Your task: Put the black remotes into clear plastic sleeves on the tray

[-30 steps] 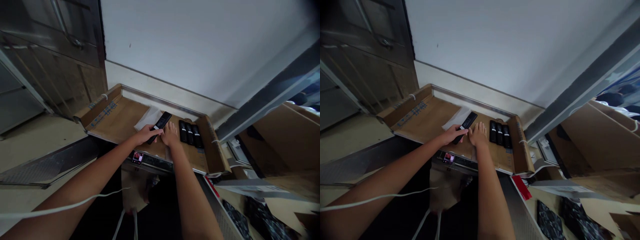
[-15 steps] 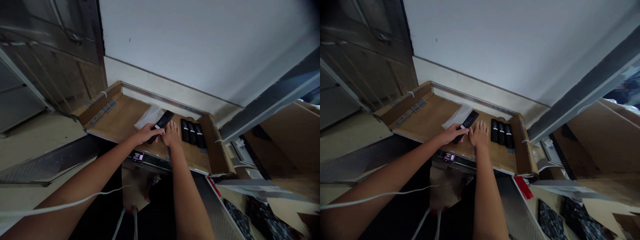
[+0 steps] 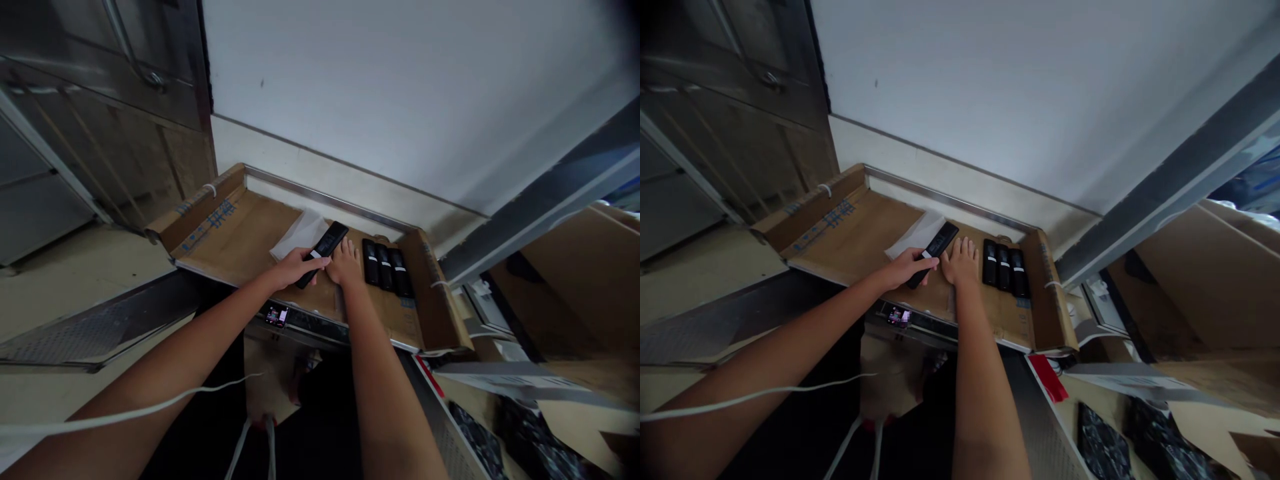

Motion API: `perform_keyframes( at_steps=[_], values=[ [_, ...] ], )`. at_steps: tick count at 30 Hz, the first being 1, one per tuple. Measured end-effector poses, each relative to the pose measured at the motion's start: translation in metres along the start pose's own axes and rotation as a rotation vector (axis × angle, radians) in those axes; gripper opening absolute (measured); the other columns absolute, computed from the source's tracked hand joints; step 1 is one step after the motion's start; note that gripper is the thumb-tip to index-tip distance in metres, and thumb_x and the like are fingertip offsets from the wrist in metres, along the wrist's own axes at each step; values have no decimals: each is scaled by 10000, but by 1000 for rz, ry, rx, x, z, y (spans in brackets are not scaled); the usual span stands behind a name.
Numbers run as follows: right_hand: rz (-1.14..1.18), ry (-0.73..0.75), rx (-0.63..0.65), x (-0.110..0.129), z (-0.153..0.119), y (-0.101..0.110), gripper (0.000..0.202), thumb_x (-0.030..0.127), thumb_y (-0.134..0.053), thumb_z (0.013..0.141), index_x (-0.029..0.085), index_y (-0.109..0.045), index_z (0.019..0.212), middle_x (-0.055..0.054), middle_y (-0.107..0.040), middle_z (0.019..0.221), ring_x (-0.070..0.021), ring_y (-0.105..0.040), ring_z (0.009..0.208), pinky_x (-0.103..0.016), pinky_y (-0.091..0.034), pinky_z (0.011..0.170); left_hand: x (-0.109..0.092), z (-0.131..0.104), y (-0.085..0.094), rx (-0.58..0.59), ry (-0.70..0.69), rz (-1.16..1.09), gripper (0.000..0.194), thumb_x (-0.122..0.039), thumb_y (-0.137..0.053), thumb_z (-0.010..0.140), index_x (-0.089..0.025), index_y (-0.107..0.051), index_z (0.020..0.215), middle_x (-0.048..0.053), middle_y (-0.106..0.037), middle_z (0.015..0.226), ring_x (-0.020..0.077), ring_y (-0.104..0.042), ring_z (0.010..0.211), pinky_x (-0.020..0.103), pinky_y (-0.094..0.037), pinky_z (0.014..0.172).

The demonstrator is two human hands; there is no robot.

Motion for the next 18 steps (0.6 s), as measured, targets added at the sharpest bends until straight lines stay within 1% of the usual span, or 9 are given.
perform_keyframes(
  at_steps=[3,8,18],
  values=[
    [6,-6,9,-4,13,0,683,477,-257,998,102,-209,1566,-166,-135,1641,-299,-101,1522,-489,-123,1213,1,0,0,-1,6,0,387,-522,-690,800,-140,-627,811,-4,-598,525,106,-562,449,202,-371,465],
    [-7,-2,7,-10,32,1,682,469,-258,994,127,-173,1578,-153,-122,1646,-291,-95,1524,-504,-131,1212,2,0,2,-16,21,3,399,-532,-694,793,-140,-621,815,-1,-597,524,107,-561,453,201,-365,463],
    [16,-5,-23,-21,50,0,701,515,-226,990,140,-174,1580,-146,-122,1648,-284,-103,1522,-502,-127,1214,2,0,2,-24,31,-9,414,-546,-698,783,-140,-622,806,-4,-596,519,104,-560,448,198,-360,463]
  ],
)
Point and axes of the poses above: each hand's wrist, its own z-axis towards the middle knuckle, its own y-axis out of the back of the hand, x = y × z, the point moved 10 cm from there along z, towards the middle knuckle
